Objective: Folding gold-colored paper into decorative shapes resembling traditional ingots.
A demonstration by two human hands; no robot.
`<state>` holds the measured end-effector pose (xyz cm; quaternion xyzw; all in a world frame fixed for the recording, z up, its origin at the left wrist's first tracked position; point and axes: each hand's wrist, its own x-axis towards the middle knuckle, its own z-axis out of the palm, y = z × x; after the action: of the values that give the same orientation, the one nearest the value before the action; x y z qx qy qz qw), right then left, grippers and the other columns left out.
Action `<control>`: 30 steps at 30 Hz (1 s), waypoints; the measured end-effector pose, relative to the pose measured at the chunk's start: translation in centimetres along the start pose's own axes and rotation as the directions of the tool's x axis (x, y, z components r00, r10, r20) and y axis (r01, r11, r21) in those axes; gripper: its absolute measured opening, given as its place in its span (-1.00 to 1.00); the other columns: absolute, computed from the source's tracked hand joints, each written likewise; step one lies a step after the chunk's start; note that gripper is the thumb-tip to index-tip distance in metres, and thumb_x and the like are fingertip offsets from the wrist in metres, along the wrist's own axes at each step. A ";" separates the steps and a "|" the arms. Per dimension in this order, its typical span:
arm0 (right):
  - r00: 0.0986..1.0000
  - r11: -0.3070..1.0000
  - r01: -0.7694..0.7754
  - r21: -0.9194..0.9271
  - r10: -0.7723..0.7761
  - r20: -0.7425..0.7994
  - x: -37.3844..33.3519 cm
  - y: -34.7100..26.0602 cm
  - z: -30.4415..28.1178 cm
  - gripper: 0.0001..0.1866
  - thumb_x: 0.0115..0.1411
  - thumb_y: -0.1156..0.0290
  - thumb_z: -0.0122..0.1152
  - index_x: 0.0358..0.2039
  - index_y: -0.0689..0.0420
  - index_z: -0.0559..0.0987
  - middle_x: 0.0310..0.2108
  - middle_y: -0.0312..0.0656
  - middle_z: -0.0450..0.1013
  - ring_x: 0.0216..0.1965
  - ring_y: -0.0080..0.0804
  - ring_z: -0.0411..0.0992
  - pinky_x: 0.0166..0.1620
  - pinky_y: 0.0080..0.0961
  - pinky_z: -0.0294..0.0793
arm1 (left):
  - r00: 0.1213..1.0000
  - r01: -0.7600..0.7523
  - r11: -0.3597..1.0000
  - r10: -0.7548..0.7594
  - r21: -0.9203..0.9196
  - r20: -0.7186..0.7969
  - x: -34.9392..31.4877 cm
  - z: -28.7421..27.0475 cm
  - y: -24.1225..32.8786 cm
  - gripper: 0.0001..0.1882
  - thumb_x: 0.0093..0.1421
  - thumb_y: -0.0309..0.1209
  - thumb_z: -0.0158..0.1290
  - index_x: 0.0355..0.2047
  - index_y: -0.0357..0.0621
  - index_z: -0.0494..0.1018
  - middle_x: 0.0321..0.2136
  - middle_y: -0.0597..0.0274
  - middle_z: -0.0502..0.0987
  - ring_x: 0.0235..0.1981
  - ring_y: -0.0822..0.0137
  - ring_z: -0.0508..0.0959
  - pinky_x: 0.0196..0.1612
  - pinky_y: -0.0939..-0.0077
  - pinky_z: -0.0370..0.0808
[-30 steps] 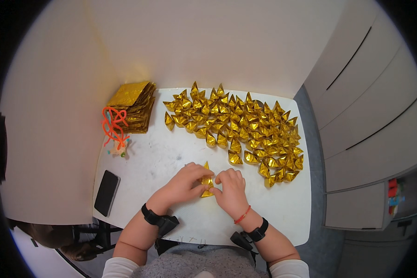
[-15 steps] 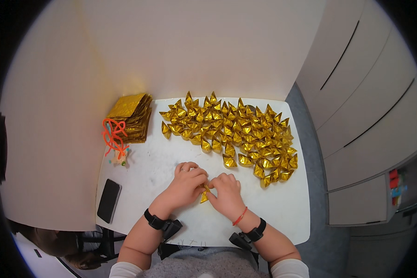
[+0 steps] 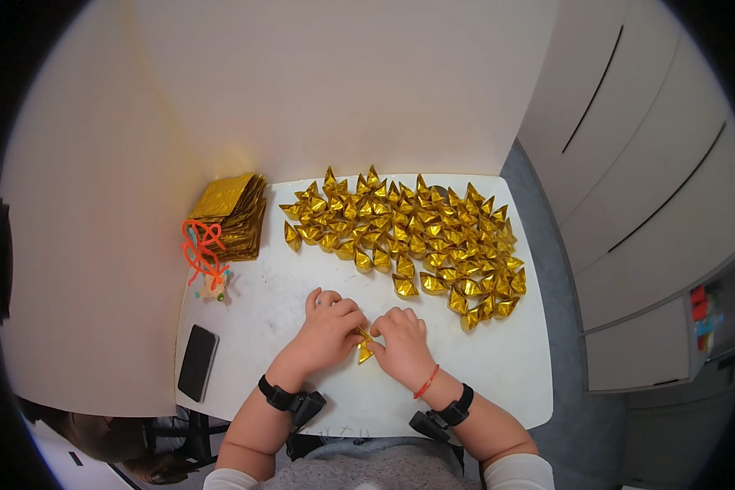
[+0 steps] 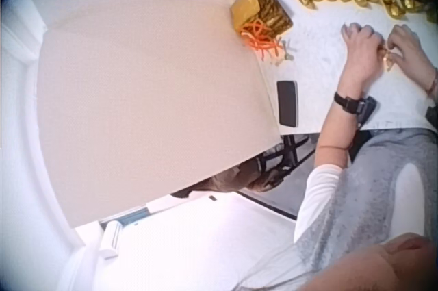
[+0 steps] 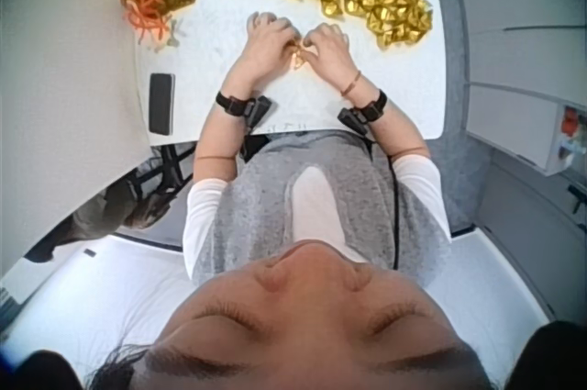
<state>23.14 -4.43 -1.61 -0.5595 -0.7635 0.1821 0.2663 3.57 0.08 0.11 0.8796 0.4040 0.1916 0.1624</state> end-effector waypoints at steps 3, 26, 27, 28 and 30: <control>1.000 1.000 0.006 -0.001 -0.006 0.003 -0.1 0.1 0.0 -0.73 -0.01 0.36 0.49 -0.32 0.00 0.57 -0.23 -0.25 0.39 -0.06 -0.17 0.34 -0.03 -0.18 0.26 | 0.998 -0.016 1.000 0.015 -0.016 -0.062 -0.1 0.3 0.2 -0.78 0.01 -0.45 0.29 -0.31 0.01 0.53 -0.17 0.37 0.53 0.06 0.07 0.41 0.32 -0.41 0.03; 0.919 0.365 -0.363 0.857 0.289 0.267 0.4 1.9 -0.2 -0.85 0.24 0.41 0.40 -0.31 0.23 0.66 -0.41 -0.37 0.57 -0.42 -0.73 0.43 -0.38 -0.72 0.42 | 0.942 0.302 0.756 -0.328 -0.581 0.064 -1.2 -0.1 0.7 -0.73 0.09 -0.45 0.38 -0.17 -0.16 0.68 -0.44 0.28 0.58 -0.39 0.46 0.56 -0.31 0.57 0.52; 0.907 0.302 -0.381 0.874 0.304 0.291 0.5 1.8 -0.4 -0.86 0.23 0.43 0.41 -0.31 0.24 0.67 -0.42 -0.37 0.57 -0.42 -0.72 0.43 -0.38 -0.70 0.42 | 0.922 0.360 0.706 -0.370 -0.610 0.116 -1.3 -0.3 1.0 -0.76 0.11 -0.44 0.37 -0.20 -0.21 0.67 -0.46 0.31 0.59 -0.42 0.50 0.55 -0.30 0.58 0.52; 0.906 0.300 -0.383 0.874 0.305 0.293 0.6 1.7 -0.8 -0.86 0.23 0.43 0.41 -0.31 0.24 0.67 -0.42 -0.37 0.57 -0.42 -0.72 0.43 -0.38 -0.70 0.42 | 0.921 0.363 0.704 -0.372 -0.610 0.118 -1.4 -0.4 1.0 -0.76 0.11 -0.44 0.37 -0.20 -0.21 0.67 -0.46 0.31 0.59 -0.42 0.50 0.55 -0.30 0.58 0.52; 0.875 0.396 -0.480 0.783 0.272 0.400 0.8 1.8 -1.7 -0.87 0.23 0.44 0.41 -0.35 0.24 0.68 -0.46 -0.37 0.56 -0.44 -0.72 0.43 -0.38 -0.71 0.42 | 0.865 0.481 0.400 -0.362 -0.780 0.348 -1.5 -0.5 1.0 -0.79 0.18 -0.42 0.33 -0.22 -0.28 0.65 -0.53 0.39 0.57 -0.53 0.59 0.48 -0.42 0.65 0.45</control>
<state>25.38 -3.13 -1.15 -0.4847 -0.4424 0.6519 0.3801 3.13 -1.67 0.68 0.5646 0.4562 0.2612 0.6363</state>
